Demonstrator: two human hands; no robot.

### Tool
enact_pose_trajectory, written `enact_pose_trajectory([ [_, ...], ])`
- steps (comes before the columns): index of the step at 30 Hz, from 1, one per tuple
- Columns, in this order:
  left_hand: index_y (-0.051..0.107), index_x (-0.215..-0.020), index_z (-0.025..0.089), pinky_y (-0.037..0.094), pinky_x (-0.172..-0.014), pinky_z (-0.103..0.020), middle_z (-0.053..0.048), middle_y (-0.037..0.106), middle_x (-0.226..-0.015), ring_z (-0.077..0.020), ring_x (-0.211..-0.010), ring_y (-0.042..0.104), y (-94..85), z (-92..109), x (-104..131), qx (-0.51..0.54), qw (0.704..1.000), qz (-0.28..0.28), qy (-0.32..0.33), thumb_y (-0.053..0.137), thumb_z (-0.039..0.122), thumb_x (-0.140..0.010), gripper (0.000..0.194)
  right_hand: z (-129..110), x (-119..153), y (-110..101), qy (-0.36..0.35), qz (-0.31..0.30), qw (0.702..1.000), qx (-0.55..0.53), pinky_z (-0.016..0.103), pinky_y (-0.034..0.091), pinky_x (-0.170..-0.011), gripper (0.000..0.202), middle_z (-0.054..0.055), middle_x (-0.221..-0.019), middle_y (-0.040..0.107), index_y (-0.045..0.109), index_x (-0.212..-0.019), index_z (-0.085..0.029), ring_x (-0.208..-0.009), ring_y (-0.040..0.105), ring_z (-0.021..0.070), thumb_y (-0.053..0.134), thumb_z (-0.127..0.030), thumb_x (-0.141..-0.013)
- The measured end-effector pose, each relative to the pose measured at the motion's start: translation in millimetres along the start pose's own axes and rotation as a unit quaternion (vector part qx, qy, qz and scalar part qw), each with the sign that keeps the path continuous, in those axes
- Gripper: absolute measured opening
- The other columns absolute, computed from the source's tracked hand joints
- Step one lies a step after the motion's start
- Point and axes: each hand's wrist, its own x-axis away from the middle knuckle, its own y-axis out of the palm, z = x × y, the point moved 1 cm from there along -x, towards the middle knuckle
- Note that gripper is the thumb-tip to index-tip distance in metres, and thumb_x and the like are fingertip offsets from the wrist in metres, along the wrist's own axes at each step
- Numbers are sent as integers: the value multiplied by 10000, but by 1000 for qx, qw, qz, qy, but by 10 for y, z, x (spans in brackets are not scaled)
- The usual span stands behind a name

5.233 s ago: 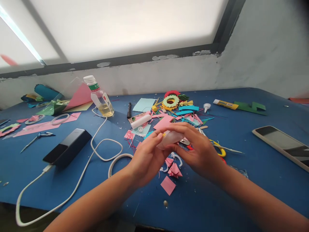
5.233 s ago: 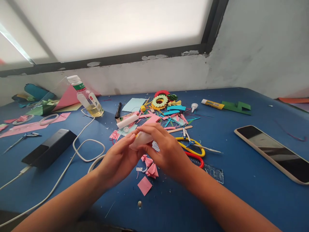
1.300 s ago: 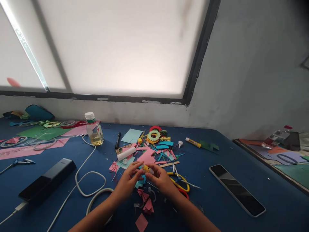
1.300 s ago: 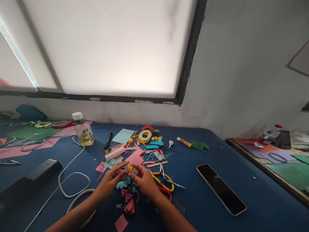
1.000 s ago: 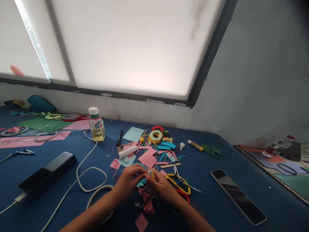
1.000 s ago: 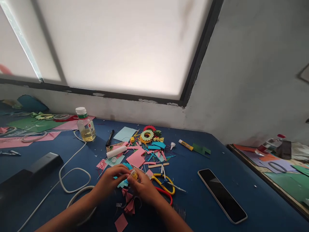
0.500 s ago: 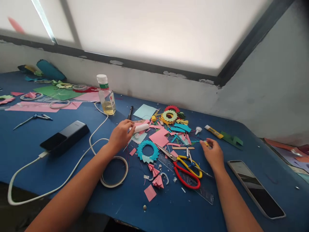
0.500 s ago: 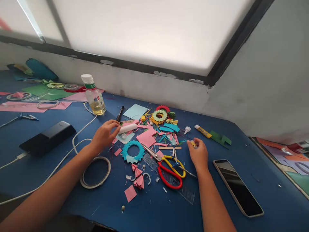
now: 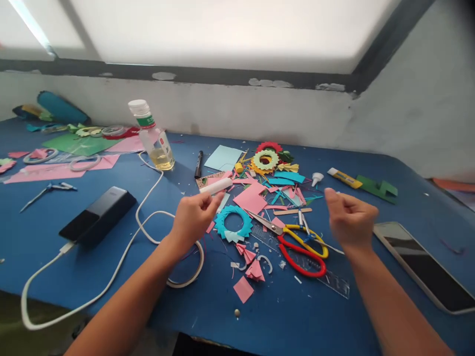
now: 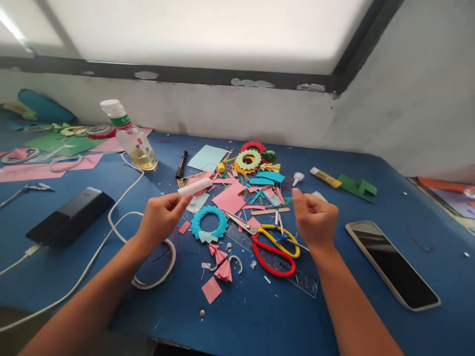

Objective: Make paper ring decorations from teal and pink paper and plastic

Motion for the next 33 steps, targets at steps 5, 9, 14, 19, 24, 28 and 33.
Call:
enact_pose_trajectory([
  [5, 615, -936, 203, 347, -549, -257, -64, 637, -927, -216, -748, 582, 120, 62, 105, -119, 982, -146, -20, 527, 514, -748, 374, -230, 27, 45, -65, -34, 997, 24, 264, 195, -444, 471, -65, -430, 178, 197, -445, -221, -420, 191, 81, 484, -390, -778],
  [9, 624, -889, 202, 391, -610, -298, -78, 620, -1023, -253, -849, 588, 160, 38, 99, -117, 979, -163, -28, 528, 388, -750, 251, -255, 53, 60, -116, -73, 990, 19, 248, 209, -432, 445, -68, -418, 199, 214, -454, -213, -402, 207, 70, 451, -371, -796],
  [14, 612, -751, 173, 411, -547, -273, -32, 625, -702, -203, -665, 594, 171, -4, 71, -27, 984, -170, -36, 612, 303, -645, 168, -289, 121, 82, -159, -107, 981, 27, 230, 248, -437, 443, -64, -423, 283, 303, -458, -194, -412, 258, 60, 426, -350, -854],
  [19, 545, -817, 143, 466, -552, -248, -21, 620, -739, -140, -622, 588, 79, 120, 80, 117, 986, -119, -5, 609, 335, -667, 252, -339, 184, 110, -174, -194, 964, 59, 253, 470, -572, 243, -4, -771, 589, 577, -871, -139, -612, 543, 86, 485, -363, -874],
  [24, 547, -934, 145, 491, -600, -257, -57, 630, -887, -122, -671, 591, -287, 420, 134, 194, 979, -50, 33, 621, 368, -689, 340, -409, 212, 78, -157, -251, 952, 83, 349, 503, -734, 273, 60, -1054, 585, 550, -1077, -161, -860, 587, 155, 493, -335, -874],
  [28, 600, -880, 146, 479, -596, -254, -40, 633, -812, -111, -639, 559, -553, 636, 145, 192, 979, -26, 68, 657, 343, -675, 290, -450, 251, 76, -148, -277, 945, 91, 369, 496, -763, 284, 66, -1094, 572, 543, -1099, -167, -902, 580, 169, 495, -332, -872],
  [33, 630, -857, 159, 482, -648, -260, -24, 644, -811, -107, -665, 554, -770, 863, 154, 172, 979, 11, 107, 672, 286, -670, 230, -476, 348, 121, -154, -302, 937, 86, 375, 493, -774, 287, 69, -1112, 565, 539, -1108, -170, -918, 575, 173, 495, -329, -873],
])
